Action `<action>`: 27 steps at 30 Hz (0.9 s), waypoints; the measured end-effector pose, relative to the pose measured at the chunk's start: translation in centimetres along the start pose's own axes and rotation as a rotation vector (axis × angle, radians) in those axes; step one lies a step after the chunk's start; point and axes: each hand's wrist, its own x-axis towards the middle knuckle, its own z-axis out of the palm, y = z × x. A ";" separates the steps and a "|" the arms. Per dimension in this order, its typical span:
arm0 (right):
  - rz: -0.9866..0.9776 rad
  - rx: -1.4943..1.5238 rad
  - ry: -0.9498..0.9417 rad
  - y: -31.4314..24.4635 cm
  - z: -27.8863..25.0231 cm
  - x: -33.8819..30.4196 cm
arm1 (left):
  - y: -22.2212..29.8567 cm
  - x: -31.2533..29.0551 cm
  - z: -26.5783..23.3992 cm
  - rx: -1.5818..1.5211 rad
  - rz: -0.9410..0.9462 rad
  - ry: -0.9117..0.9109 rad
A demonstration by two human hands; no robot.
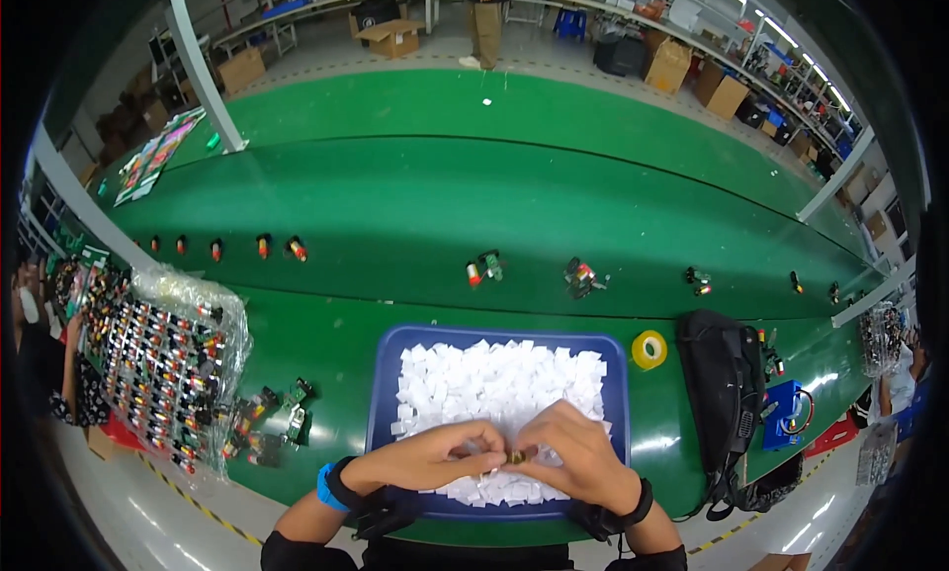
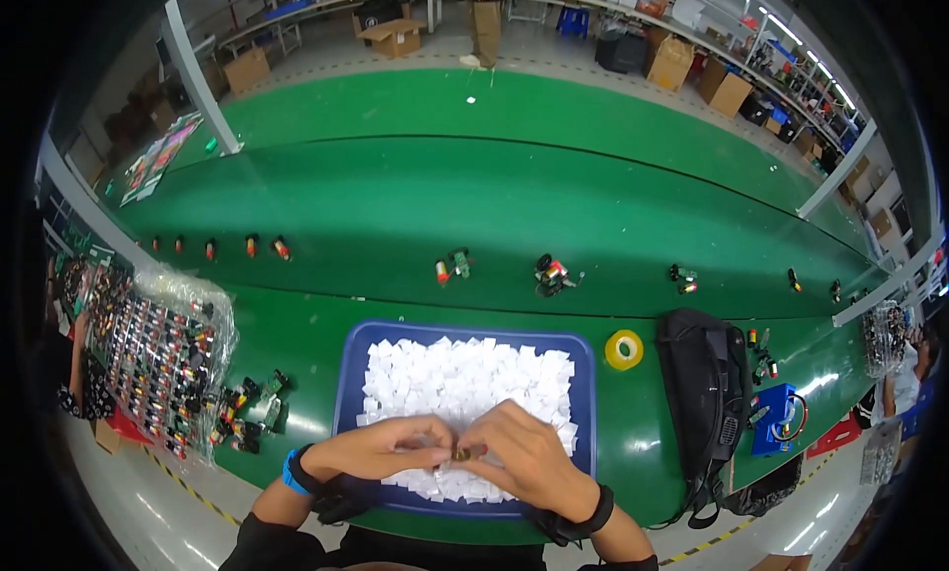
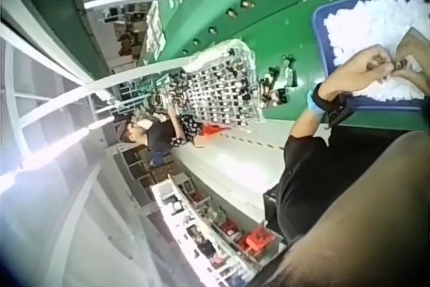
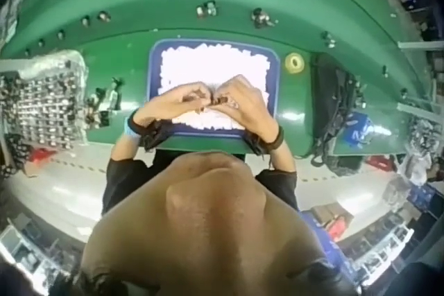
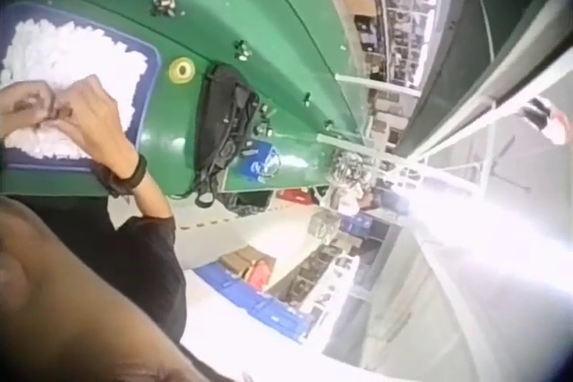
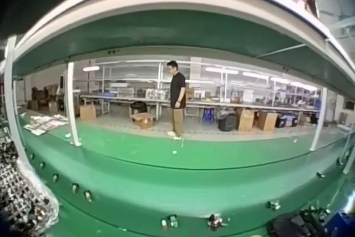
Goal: The person assembles electronic components by picking up a circuit board, a battery, and a small black component from a tray. They align and press the parts together, testing the light on the board before placing the completed unit on the green workbench.
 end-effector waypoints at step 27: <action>-0.237 -0.502 0.139 0.7 1.8 -0.1 | 1.2 1.0 1.8 0.297 -0.063 0.395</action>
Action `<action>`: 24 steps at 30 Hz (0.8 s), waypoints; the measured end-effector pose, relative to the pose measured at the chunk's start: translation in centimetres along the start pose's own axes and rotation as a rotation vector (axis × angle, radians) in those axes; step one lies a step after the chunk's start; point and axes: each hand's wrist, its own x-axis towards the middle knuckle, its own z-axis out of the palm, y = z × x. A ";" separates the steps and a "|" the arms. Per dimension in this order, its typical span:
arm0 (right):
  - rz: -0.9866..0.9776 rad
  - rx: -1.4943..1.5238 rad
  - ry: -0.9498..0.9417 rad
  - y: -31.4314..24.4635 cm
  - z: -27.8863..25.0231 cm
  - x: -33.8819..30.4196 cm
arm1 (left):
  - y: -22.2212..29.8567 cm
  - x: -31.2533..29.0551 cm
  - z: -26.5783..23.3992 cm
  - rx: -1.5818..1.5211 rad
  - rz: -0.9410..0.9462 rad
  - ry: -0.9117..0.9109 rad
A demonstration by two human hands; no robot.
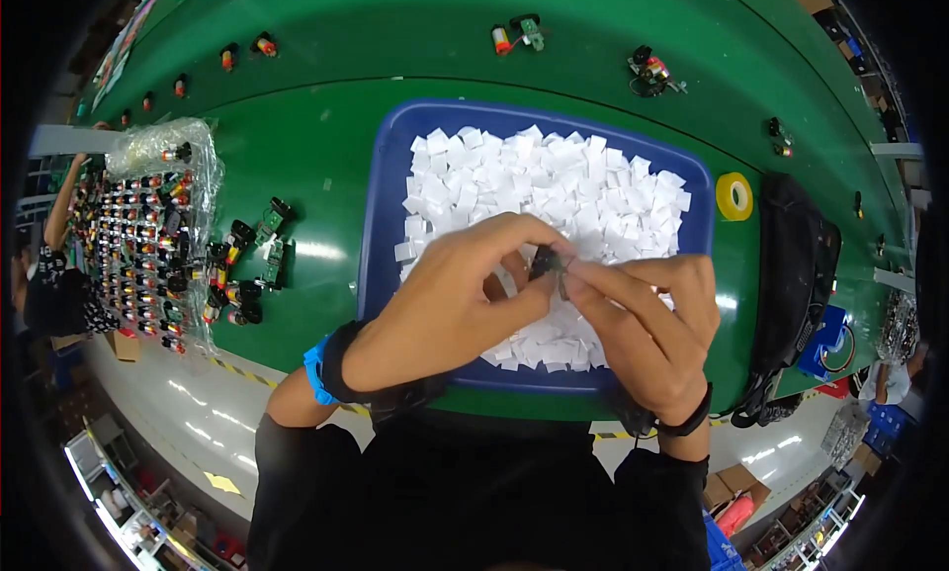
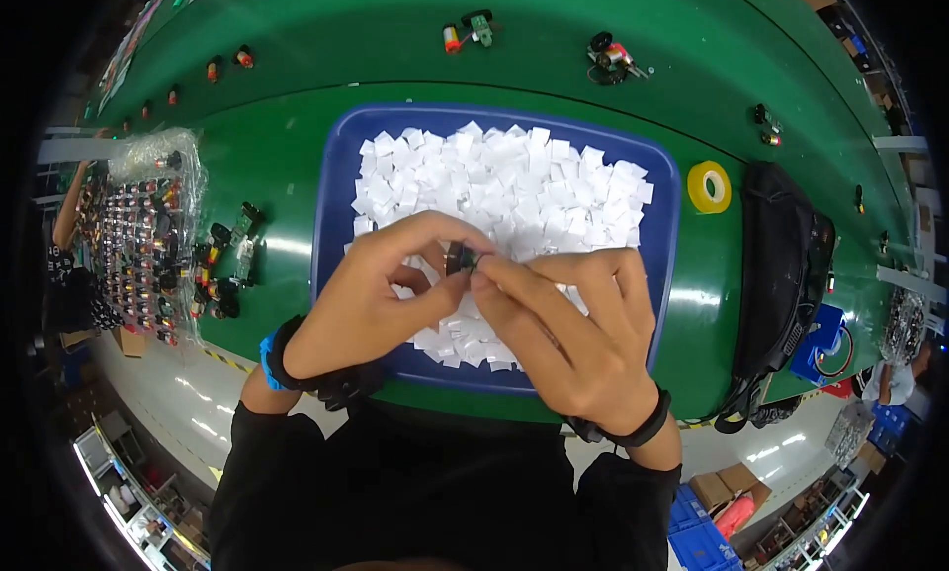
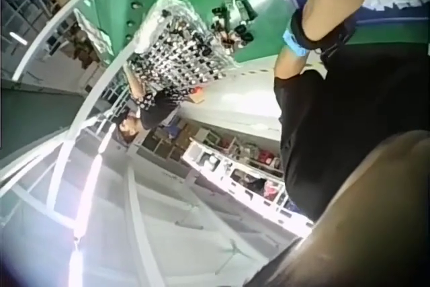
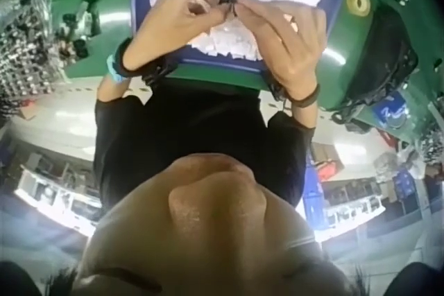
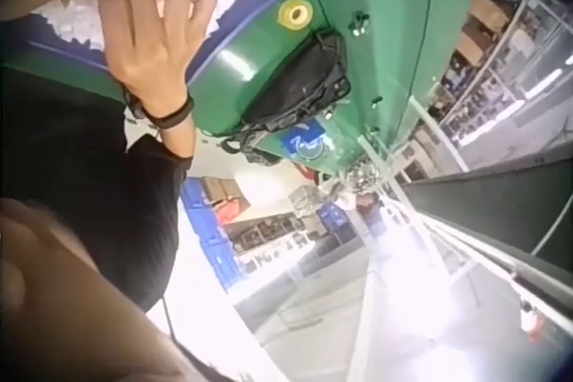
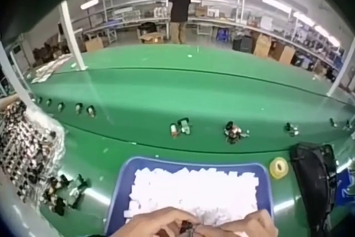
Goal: The person assembles electronic components by picking up a circuit board, a battery, and a small black component from a tray. They align and press the parts together, testing the light on the board before placing the completed unit on the green workbench.
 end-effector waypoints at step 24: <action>0.568 0.667 -0.009 0.0 -0.4 -1.1 | -0.8 0.0 0.3 -0.219 0.245 0.118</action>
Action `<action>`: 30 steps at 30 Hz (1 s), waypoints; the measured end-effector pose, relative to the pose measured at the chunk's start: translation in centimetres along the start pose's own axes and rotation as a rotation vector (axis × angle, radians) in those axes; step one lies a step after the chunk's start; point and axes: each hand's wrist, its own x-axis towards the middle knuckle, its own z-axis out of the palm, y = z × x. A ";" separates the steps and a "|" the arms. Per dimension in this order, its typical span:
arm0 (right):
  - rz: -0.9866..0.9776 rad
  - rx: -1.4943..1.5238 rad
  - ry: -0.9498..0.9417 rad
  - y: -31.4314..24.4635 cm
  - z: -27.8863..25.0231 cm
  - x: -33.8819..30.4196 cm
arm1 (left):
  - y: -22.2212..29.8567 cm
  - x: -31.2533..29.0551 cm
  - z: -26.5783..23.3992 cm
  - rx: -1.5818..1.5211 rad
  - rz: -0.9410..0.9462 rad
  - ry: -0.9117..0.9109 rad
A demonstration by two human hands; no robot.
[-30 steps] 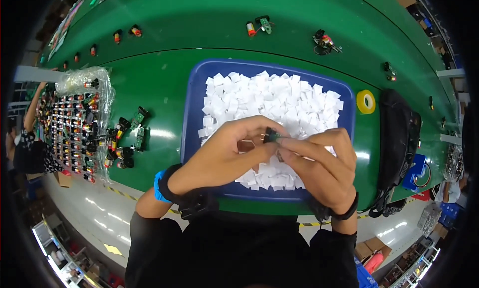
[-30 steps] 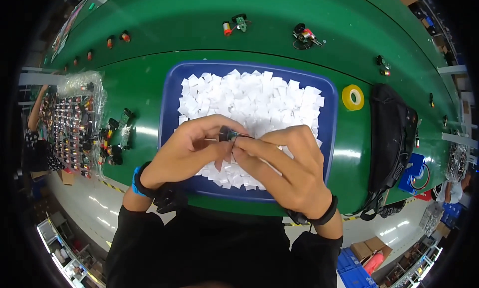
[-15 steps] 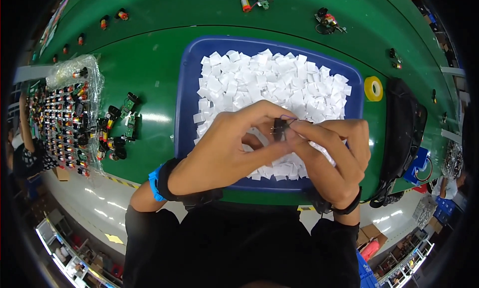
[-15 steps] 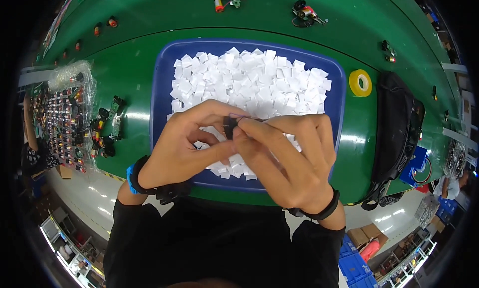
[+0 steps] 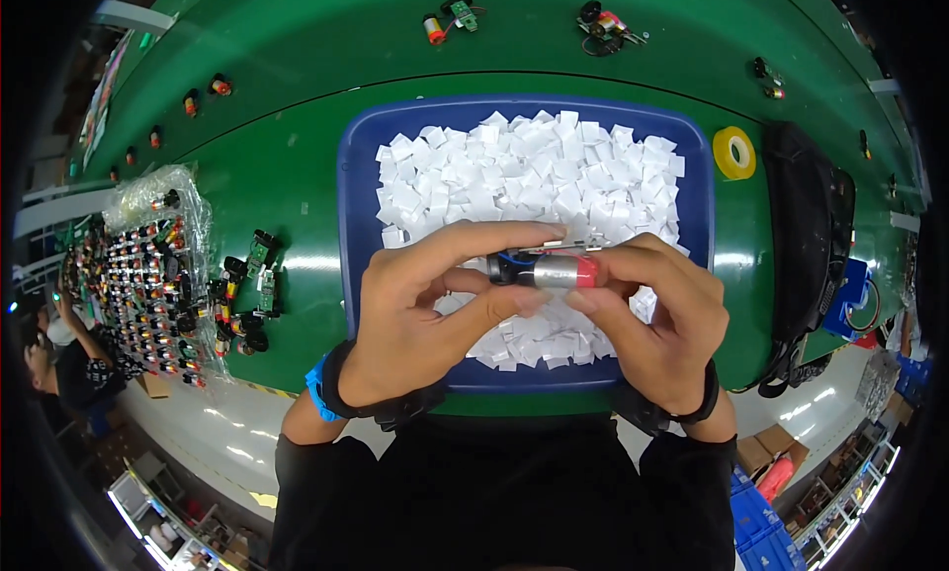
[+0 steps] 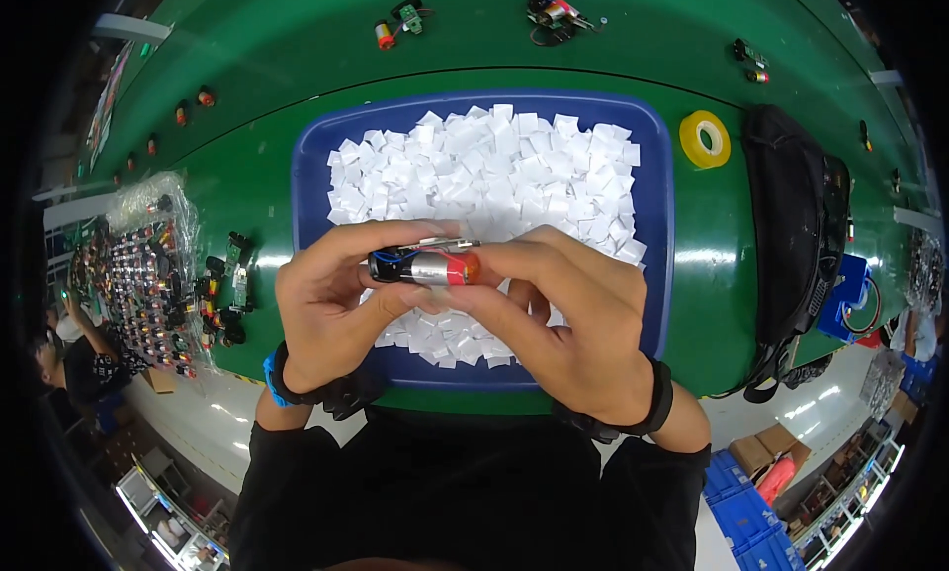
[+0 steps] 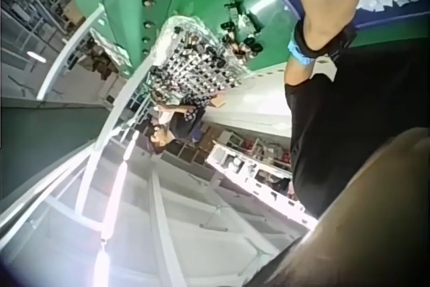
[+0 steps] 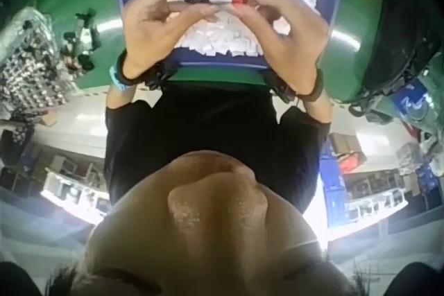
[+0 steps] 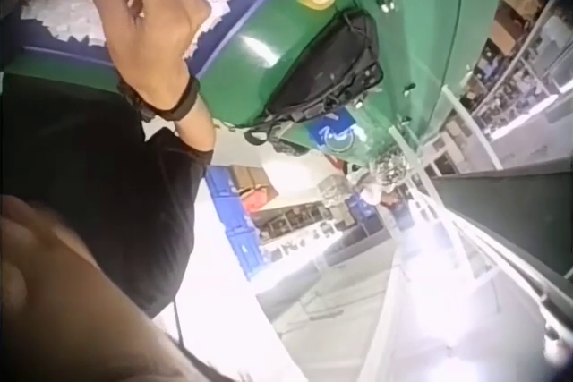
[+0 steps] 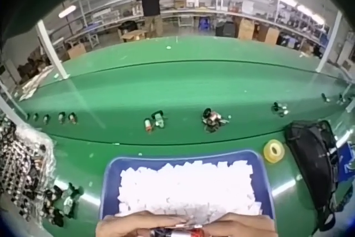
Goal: The person assembles electronic components by picking up a circuit board, a battery, and a small black component from a tray. They align and press the parts together, testing the light on the board before placing the completed unit on the green workbench.
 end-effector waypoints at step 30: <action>-0.017 -0.043 -0.050 0.4 -1.1 1.2 | 0.9 0.0 0.0 -0.061 -0.142 -0.028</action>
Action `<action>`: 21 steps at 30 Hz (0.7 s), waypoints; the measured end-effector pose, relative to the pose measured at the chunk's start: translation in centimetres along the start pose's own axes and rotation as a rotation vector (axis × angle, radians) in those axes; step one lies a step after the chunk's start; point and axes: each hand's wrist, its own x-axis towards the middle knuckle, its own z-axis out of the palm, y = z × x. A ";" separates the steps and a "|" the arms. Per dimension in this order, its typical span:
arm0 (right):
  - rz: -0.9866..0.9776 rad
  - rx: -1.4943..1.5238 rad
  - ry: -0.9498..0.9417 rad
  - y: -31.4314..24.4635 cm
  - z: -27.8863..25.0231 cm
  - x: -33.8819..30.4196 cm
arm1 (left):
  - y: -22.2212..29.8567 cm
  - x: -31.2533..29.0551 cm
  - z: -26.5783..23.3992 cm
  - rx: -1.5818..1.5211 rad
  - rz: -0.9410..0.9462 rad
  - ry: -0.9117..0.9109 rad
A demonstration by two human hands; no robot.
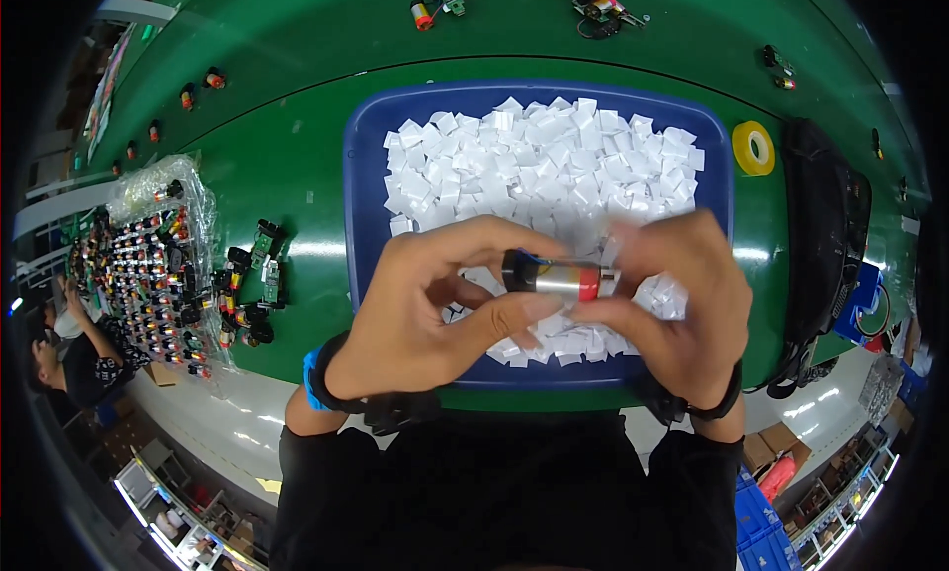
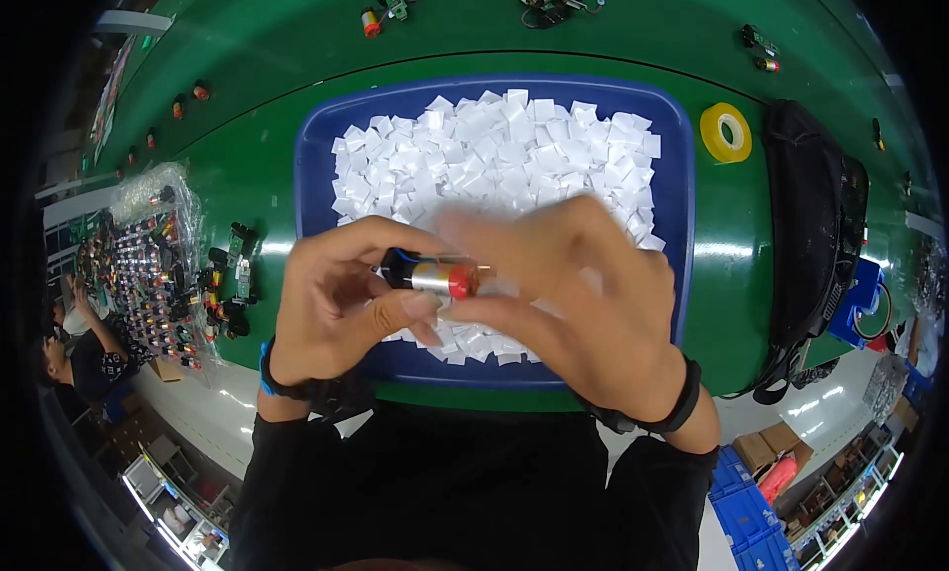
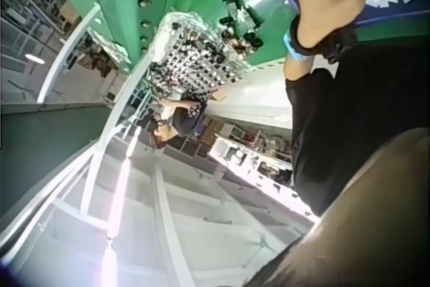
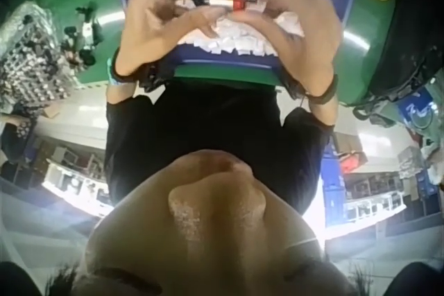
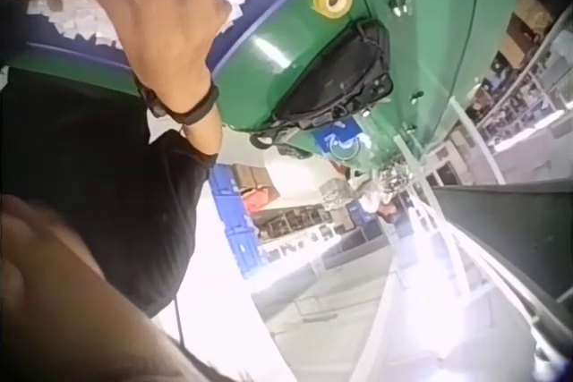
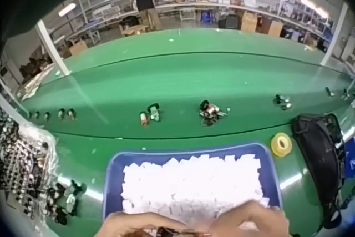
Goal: The person assembles electronic components by picking up a circuit board, a battery, and a small black component from a tray. They align and press the parts together, testing the light on the board before placing the completed unit on the green workbench.
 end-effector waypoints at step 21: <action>0.027 0.016 -0.205 -0.5 0.3 -0.5 | 1.3 0.2 0.4 0.284 -0.258 -0.258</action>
